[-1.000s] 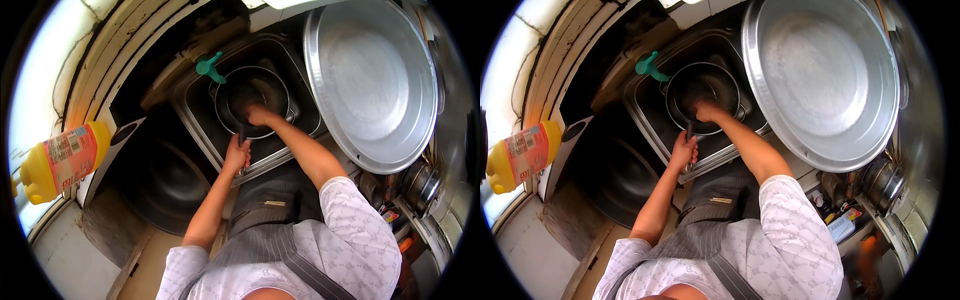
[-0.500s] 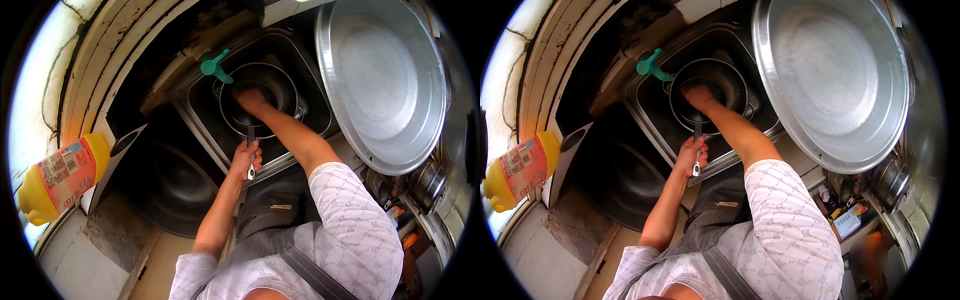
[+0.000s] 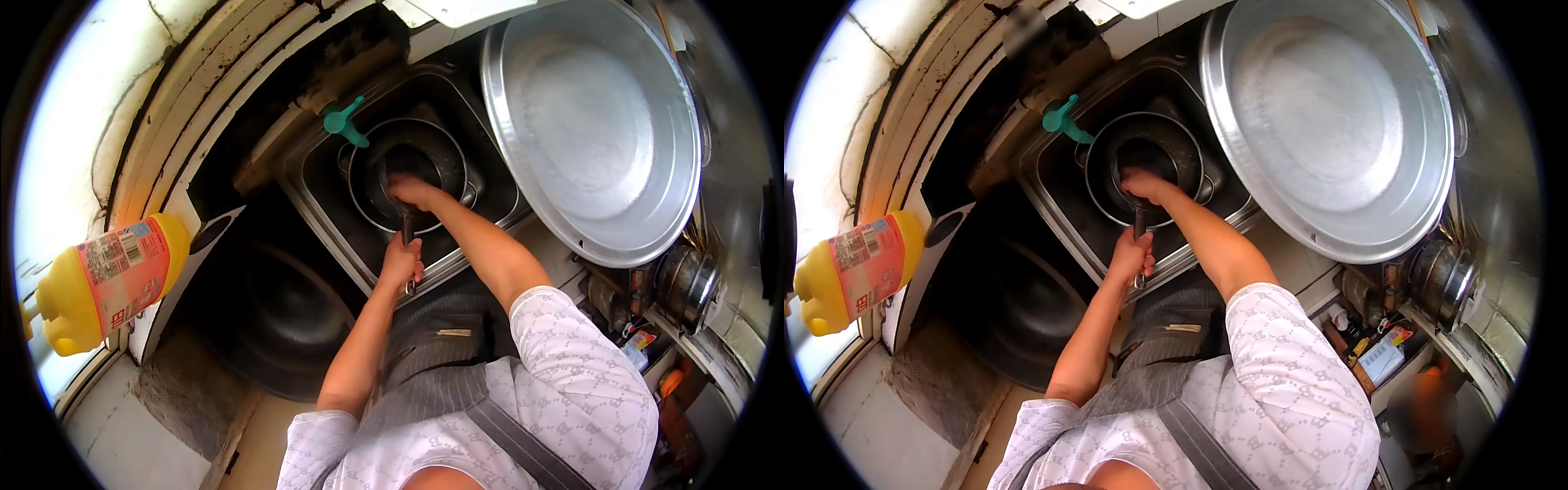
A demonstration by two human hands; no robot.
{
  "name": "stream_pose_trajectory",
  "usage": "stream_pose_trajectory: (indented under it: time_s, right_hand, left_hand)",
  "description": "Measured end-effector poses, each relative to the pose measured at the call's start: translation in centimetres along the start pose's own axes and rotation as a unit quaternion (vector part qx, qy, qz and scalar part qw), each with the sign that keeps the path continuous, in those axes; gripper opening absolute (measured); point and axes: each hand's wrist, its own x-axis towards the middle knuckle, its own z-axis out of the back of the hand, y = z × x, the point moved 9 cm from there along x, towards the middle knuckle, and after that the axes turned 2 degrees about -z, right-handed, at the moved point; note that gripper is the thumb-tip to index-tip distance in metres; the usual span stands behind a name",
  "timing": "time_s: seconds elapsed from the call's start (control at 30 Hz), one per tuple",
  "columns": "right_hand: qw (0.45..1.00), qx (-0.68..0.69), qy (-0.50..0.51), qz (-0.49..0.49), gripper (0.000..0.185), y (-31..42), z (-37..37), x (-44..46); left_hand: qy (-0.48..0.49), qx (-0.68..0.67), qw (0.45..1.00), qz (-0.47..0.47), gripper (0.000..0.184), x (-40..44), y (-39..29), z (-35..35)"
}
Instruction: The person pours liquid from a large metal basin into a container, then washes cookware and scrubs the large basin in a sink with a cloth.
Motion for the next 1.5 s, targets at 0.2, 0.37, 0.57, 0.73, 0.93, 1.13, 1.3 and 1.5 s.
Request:
stream_pose_trajectory:
  time_s: [0.2, 0.37, 0.57, 0.73, 0.93, 1.13, 1.3, 1.5]
  right_hand:
    - [0.930, -0.190, -0.286, 0.127, 0.028, 6.1, 8.2, -6.1]
    - [0.806, -0.449, -0.373, 0.101, 0.039, 6.0, 8.8, -7.7]
    - [0.884, -0.370, -0.287, 0.008, 0.034, -6.2, 7.2, 1.0]
    - [0.972, -0.160, -0.114, 0.126, 0.028, 3.8, 5.4, -6.7]
    - [0.825, -0.492, -0.121, 0.252, 0.034, 5.4, 2.1, -5.2]
    - [0.812, -0.569, 0.064, 0.111, 0.038, 2.1, -1.2, -1.3]
    - [0.958, -0.217, 0.177, 0.068, 0.033, 3.1, -2.6, -0.9]
    - [0.964, 0.158, -0.199, 0.082, 0.018, 3.5, -0.4, 4.3]
  left_hand:
    - [-0.018, 0.034, 0.999, -0.014, 0.014, -0.5, -0.4, 0.7]
    - [-0.081, 0.206, 0.974, -0.051, 0.027, -0.8, -1.1, 2.0]
    - [-0.132, 0.328, 0.927, -0.125, 0.037, 0.3, -0.2, 2.8]
    - [-0.089, 0.235, 0.965, -0.072, 0.030, 0.0, -0.6, 2.6]
    - [0.006, 0.037, 0.999, -0.001, 0.017, -0.1, 0.0, 1.9]
    - [0.039, -0.056, 0.997, 0.028, 0.011, 0.1, 0.7, 2.0]
    - [0.058, -0.136, 0.987, 0.056, 0.012, -0.1, 0.6, 1.1]
    - [0.058, -0.181, 0.979, 0.078, 0.012, 0.2, 2.1, 0.2]
